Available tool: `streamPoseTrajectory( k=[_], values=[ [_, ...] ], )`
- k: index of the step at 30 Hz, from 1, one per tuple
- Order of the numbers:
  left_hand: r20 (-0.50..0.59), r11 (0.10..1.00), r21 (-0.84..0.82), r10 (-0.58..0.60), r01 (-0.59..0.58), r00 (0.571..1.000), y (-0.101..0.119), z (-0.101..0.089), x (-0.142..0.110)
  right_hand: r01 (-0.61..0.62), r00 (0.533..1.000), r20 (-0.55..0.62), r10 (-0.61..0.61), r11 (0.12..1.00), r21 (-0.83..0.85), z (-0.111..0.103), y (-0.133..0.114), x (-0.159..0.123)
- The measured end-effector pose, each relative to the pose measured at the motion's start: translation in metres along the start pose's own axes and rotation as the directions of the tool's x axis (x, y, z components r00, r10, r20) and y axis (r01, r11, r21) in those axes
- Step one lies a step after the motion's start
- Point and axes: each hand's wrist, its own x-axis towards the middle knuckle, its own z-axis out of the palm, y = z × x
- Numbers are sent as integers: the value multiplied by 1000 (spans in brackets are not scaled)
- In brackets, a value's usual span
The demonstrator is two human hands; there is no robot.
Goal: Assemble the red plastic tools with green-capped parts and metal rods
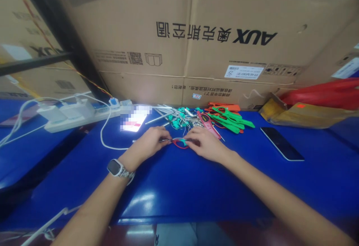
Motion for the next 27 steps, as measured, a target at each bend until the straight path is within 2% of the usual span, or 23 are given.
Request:
streamPoseTrajectory(
  k=[4, 8, 11, 14, 16, 21, 27],
  values=[
    [-3, 1000, 12, 1, -1, 1000, 1, -1, 0, -46, 992, -107, 67, 981, 189, 7, 9, -6],
    [0, 1000, 30, -10, 10, 1000, 3, -2, 0, -82, 979, -161, 128, 961, 265, 14, 10, -8],
    [7, 999, 49, -19, 19, 1000, 5, -3, 0, -28, 974, -215, 75, 977, 213, 14, 10, -9],
    [7, 997, 70, -23, 23, 1000, 7, -2, -1, 56, 969, -243, -42, 997, 48, 11, 9, -9],
    [1, 996, 86, -21, 21, 1000, 9, -1, -2, 69, 967, -244, -75, 997, -33, 11, 9, -9],
    [-76, 997, 70, -14, 19, 997, 17, 8, -1, 30, 971, -238, -23, 999, 24, 15, 11, -11],
    [-66, 999, 51, 16, -12, 998, 17, 19, 3, -50, 963, -254, 84, 989, 136, 20, 10, -13]
  ],
)
